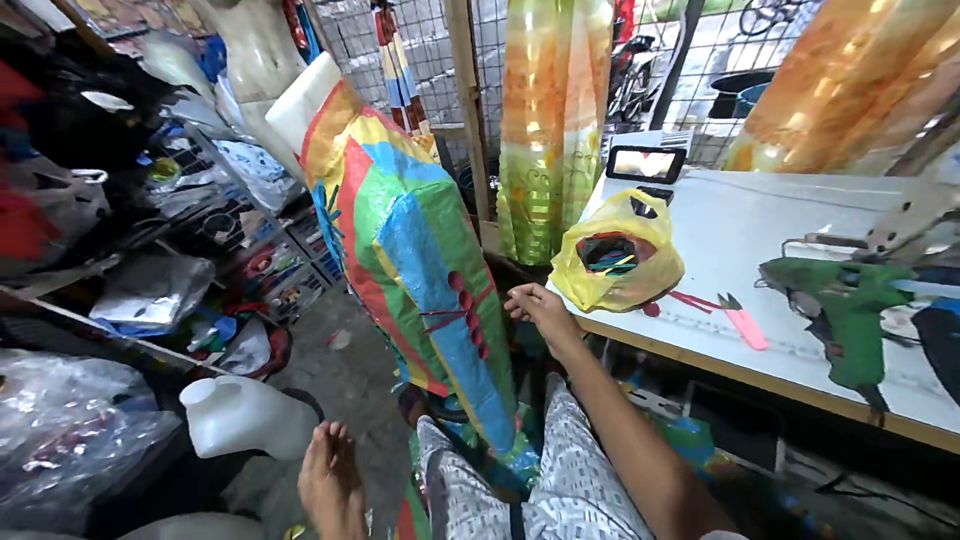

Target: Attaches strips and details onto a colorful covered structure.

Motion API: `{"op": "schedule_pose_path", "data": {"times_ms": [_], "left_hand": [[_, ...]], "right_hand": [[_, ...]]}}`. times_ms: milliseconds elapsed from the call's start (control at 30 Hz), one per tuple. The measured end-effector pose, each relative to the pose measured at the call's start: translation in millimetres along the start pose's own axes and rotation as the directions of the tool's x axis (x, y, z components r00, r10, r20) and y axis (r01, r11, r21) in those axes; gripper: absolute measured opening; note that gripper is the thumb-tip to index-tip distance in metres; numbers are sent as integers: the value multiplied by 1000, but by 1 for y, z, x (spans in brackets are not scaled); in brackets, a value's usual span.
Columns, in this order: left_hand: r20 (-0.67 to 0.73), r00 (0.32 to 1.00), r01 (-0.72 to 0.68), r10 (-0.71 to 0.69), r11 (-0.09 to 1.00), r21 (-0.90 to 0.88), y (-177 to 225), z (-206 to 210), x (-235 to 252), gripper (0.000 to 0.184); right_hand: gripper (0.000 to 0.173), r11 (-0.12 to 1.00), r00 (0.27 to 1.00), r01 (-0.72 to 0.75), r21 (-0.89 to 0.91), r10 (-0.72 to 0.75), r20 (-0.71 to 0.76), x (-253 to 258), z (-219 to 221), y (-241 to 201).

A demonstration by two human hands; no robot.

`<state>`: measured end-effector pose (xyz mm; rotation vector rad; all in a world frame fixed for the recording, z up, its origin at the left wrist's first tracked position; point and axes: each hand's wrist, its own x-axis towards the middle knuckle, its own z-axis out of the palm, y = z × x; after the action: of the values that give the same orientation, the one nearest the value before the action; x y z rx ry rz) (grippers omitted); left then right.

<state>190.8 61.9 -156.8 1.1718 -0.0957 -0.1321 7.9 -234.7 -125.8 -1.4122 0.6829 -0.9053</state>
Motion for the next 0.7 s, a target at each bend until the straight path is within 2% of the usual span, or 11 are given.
{"op": "schedule_pose_path", "data": {"times_ms": [100,200,267,333,400,467,600,667,700], "left_hand": [[-115,991,-55,62,997,60,17,-33,6,27],[-224,958,-153,177,981,122,40,-27,11,19],[-127,959,-226,254,953,203,45,0,7,18],[80,961,-278,266,936,218,42,33,-2,21],[231,940,-295,252,939,176,34,58,-6,23],[294,925,-289,241,948,133,30,75,-13,23],[342,914,-284,219,946,155,27,88,-33,14],[337,917,-284,213,942,178,27,93,-35,9],[334,918,-286,214,940,184,27,96,-33,8]], "right_hand": [[17,998,994,47,-40,-50,-92,-18,0,-3],[13,955,957,235,-180,-259,-128,-34,15,-15],[15,829,870,455,-325,-492,-36,-38,32,-20],[15,634,729,637,-438,-680,77,-35,53,-24],[15,447,598,726,-522,-785,159,-27,72,-25],[13,328,528,741,-586,-824,206,-19,84,-28],[10,235,486,755,-612,-827,282,-10,93,-35],[11,261,522,765,-589,-787,329,-8,92,-41],[13,328,569,760,-561,-752,332,-8,90,-45]]}}
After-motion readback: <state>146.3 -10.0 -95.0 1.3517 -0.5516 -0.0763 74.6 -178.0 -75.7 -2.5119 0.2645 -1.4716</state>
